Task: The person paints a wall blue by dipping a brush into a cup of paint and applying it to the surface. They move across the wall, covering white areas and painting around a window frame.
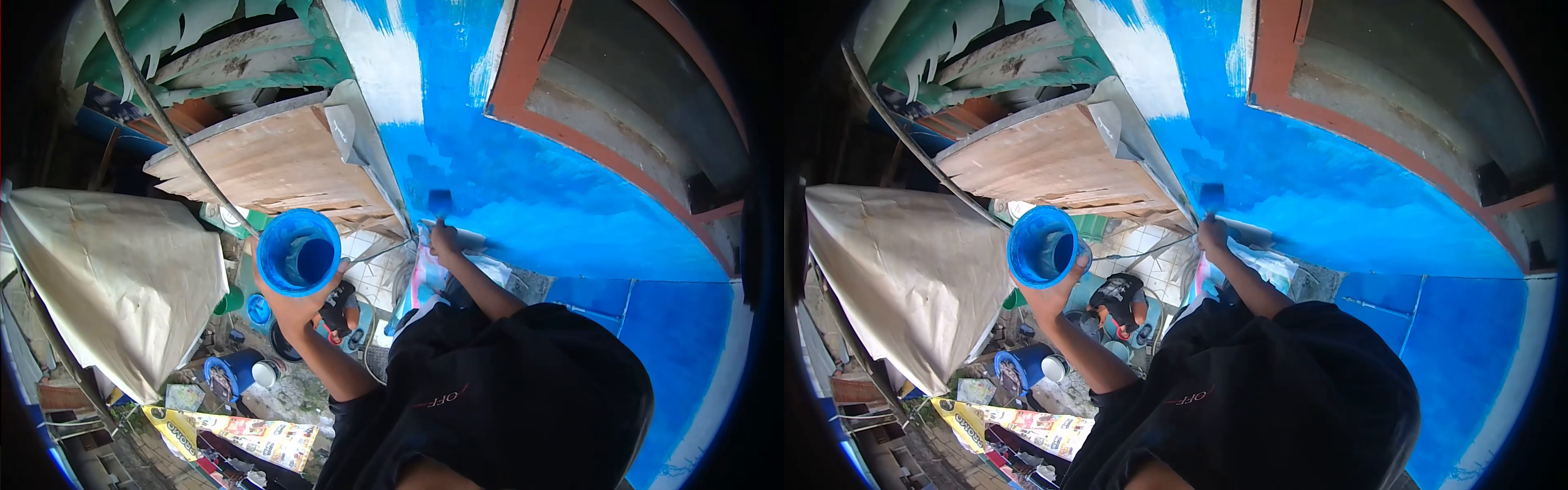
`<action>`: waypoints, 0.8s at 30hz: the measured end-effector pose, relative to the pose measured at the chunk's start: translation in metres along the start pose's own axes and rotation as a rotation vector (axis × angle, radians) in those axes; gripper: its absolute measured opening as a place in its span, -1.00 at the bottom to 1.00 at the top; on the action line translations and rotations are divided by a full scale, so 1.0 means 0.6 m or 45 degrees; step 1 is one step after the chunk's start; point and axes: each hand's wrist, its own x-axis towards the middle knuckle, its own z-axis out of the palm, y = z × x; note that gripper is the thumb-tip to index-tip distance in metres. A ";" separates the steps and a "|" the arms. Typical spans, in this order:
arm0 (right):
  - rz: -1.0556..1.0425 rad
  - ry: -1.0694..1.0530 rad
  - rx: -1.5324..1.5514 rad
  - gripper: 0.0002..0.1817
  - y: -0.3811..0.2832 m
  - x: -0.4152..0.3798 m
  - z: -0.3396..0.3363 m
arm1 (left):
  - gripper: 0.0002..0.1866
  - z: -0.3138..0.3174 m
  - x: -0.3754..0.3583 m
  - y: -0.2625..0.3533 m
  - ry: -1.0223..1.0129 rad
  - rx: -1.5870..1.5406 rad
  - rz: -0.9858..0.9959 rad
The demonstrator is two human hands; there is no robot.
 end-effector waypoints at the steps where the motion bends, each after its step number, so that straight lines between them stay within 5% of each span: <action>1: -0.001 -0.011 -0.006 -0.44 -0.006 0.003 0.007 | -0.35 -0.003 -0.002 -0.002 0.010 0.008 -0.001; 5: 0.019 -0.082 0.316 -0.58 -0.064 0.037 0.040 | -0.32 -0.012 -0.011 -0.008 0.044 0.051 0.004; 6: -0.160 -0.047 0.248 -0.59 -0.097 0.038 0.049 | -0.32 -0.013 -0.012 -0.009 0.049 0.047 -0.003; 9: -0.332 -0.121 0.443 -0.62 -0.218 -0.095 0.072 | -0.30 -0.006 -0.013 -0.005 0.065 0.045 0.033; 11: -0.572 -0.137 0.366 -0.58 -0.251 -0.203 0.082 | -0.29 -0.003 -0.015 -0.008 0.072 0.040 0.017; 13: -1.235 -0.055 0.355 -0.55 -0.262 -0.254 0.095 | -0.28 -0.004 -0.019 -0.012 0.081 0.047 -0.014; 16: -1.494 -0.107 0.445 -0.55 -0.304 -0.313 0.085 | -0.27 -0.006 -0.020 -0.016 0.056 0.055 0.024; 22: -1.517 -0.068 0.475 -0.54 -0.329 -0.284 0.059 | -0.28 -0.008 -0.008 -0.017 0.012 0.092 0.071; 24: -1.731 0.062 0.446 -0.52 -0.369 -0.311 0.042 | -0.28 -0.007 -0.012 -0.020 0.062 0.013 0.006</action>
